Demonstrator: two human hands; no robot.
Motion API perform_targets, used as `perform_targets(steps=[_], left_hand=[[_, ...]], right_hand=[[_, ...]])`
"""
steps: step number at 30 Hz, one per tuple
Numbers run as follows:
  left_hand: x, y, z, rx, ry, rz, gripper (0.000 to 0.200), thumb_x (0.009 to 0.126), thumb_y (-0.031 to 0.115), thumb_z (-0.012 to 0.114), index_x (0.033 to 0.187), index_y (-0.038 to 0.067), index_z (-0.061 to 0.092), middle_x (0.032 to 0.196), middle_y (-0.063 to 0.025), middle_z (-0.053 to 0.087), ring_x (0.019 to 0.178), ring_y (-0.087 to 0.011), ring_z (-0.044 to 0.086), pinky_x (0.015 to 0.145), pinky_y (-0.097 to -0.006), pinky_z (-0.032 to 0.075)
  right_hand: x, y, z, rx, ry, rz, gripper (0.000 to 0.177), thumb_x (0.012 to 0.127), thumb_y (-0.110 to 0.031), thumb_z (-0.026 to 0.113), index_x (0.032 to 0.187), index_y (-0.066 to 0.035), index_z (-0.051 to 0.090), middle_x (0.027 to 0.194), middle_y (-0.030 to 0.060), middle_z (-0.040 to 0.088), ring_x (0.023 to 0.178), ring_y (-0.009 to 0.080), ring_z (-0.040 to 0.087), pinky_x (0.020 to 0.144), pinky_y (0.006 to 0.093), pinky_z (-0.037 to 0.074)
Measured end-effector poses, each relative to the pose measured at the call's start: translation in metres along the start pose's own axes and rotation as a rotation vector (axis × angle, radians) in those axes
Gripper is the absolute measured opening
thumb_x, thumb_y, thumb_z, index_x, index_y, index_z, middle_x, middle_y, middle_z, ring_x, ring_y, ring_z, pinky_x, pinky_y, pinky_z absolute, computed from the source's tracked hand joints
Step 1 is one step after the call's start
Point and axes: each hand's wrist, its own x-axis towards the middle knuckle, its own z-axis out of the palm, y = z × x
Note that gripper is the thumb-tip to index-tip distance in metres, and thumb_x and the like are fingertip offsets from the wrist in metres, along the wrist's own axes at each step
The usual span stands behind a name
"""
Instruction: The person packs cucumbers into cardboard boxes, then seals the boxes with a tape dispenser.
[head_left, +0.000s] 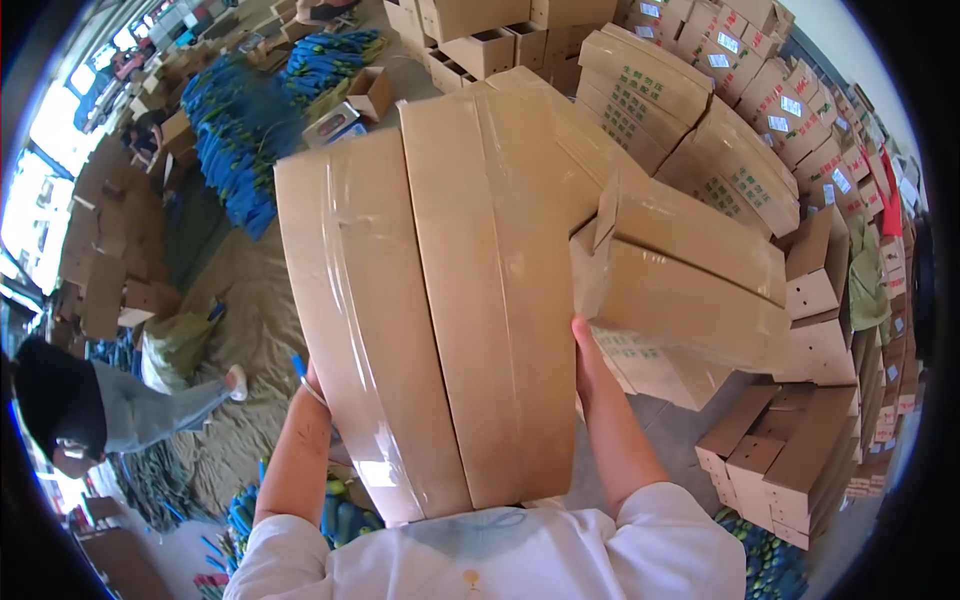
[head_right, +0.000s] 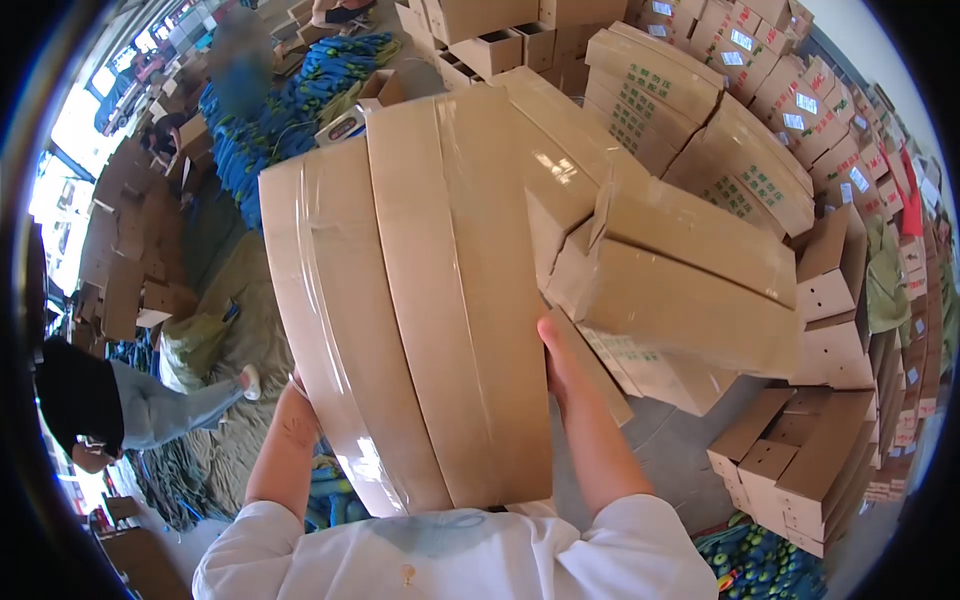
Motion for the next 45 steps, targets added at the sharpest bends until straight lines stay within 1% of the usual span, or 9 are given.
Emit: perform_targets(steps=[9, 14, 17, 20, 23, 25, 34, 40, 45], left_hand=[[0.177, 0.09, 0.113, 0.175, -0.057, -0.071, 0.045, 0.095, 0.039, 0.046, 0.119, 0.003, 0.056, 0.11, -0.01, 0.063, 0.096, -0.0222, 0.062, 0.08, -0.038, 0.053], [0.329, 0.163, 0.168, 0.437, -0.159, -0.237, 0.046, 0.095, 0.04, 0.045, 0.119, 0.003, 0.056, 0.111, -0.0099, 0.062, 0.098, -0.0221, 0.062, 0.082, -0.0377, 0.052], [0.444, 0.2, 0.211, 0.671, -0.237, -0.43, 0.046, 0.095, 0.041, 0.045, 0.12, 0.003, 0.055, 0.112, -0.0099, 0.062, 0.099, -0.0221, 0.061, 0.083, -0.0375, 0.051], [0.544, 0.215, 0.261, 0.916, -0.336, -0.618, 0.047, 0.095, 0.041, 0.045, 0.12, 0.003, 0.055, 0.113, -0.0099, 0.062, 0.1, -0.022, 0.061, 0.084, -0.0373, 0.051], [0.636, 0.192, 0.314, 1.216, -0.411, -0.837, 0.048, 0.095, 0.042, 0.045, 0.121, 0.003, 0.055, 0.113, -0.0099, 0.062, 0.101, -0.022, 0.06, 0.085, -0.0371, 0.05], [0.679, 0.166, 0.34, 1.372, -0.467, -0.921, 0.048, 0.095, 0.042, 0.045, 0.121, 0.003, 0.055, 0.114, -0.0098, 0.061, 0.102, -0.0219, 0.06, 0.086, -0.037, 0.05], [0.752, 0.038, 0.388, 1.786, -0.572, -0.972, 0.05, 0.095, 0.044, 0.044, 0.122, 0.003, 0.054, 0.116, -0.0098, 0.061, 0.105, -0.0218, 0.059, 0.089, -0.0364, 0.048], [0.757, 0.037, 0.398, 1.894, -0.555, -0.863, 0.052, 0.095, 0.045, 0.043, 0.123, 0.002, 0.054, 0.118, -0.0097, 0.06, 0.107, -0.0217, 0.058, 0.091, -0.036, 0.046], [0.764, 0.091, 0.382, 1.853, -0.661, -0.669, 0.055, 0.095, 0.046, 0.043, 0.126, 0.002, 0.051, 0.124, -0.0099, 0.056, 0.114, -0.0211, 0.053, 0.097, -0.0339, 0.041]], right_hand=[[0.122, -0.107, -0.021, 0.115, 0.07, -0.139, 0.079, 0.089, -0.059, 0.046, 0.146, -0.009, 0.021, 0.146, 0.0082, 0.032, 0.131, 0.022, 0.033, 0.104, 0.0361, 0.032], [0.205, -0.101, -0.043, 0.196, 0.237, -0.329, 0.076, 0.09, -0.06, 0.042, 0.143, -0.008, 0.027, 0.14, 0.008, 0.039, 0.126, 0.0201, 0.039, 0.1, 0.034, 0.036], [0.256, -0.077, -0.043, 0.33, 0.124, -0.357, 0.073, 0.09, -0.062, 0.039, 0.136, -0.005, 0.037, 0.13, 0.0079, 0.049, 0.117, 0.0182, 0.047, 0.094, 0.0319, 0.04], [0.299, -0.08, 0.0, 0.373, 0.725, -0.387, 0.07, 0.089, -0.066, 0.036, 0.126, -0.008, 0.048, 0.117, 0.0075, 0.056, 0.105, 0.0193, 0.054, 0.084, 0.0316, 0.046], [0.336, -0.043, 0.015, 0.648, 0.689, -0.361, 0.069, 0.088, -0.066, 0.039, 0.126, -0.01, 0.047, 0.117, 0.0055, 0.056, 0.106, 0.0194, 0.053, 0.086, 0.0338, 0.045], [0.363, -0.064, 0.036, 0.726, 0.881, -0.459, 0.072, 0.086, -0.067, 0.041, 0.129, -0.01, 0.044, 0.12, 0.0042, 0.054, 0.11, 0.0194, 0.051, 0.09, 0.035, 0.043], [0.413, -0.045, 0.016, 0.917, 1.157, -0.554, 0.063, 0.091, -0.052, 0.047, 0.139, -0.013, 0.033, 0.133, 0.0057, 0.047, 0.123, 0.018, 0.042, 0.101, 0.0339, 0.033], [0.401, -0.053, 0.016, 0.686, 1.181, -0.349, 0.078, 0.087, -0.053, 0.053, 0.146, -0.016, 0.018, 0.145, 0.0029, 0.031, 0.133, 0.0188, 0.028, 0.102, 0.0431, 0.031], [0.396, -0.038, 0.015, 0.727, 1.136, -0.376, 0.085, 0.085, -0.053, 0.056, 0.147, -0.015, 0.014, 0.149, 0.0033, 0.023, 0.137, 0.0192, 0.02, 0.103, 0.0444, 0.03]])
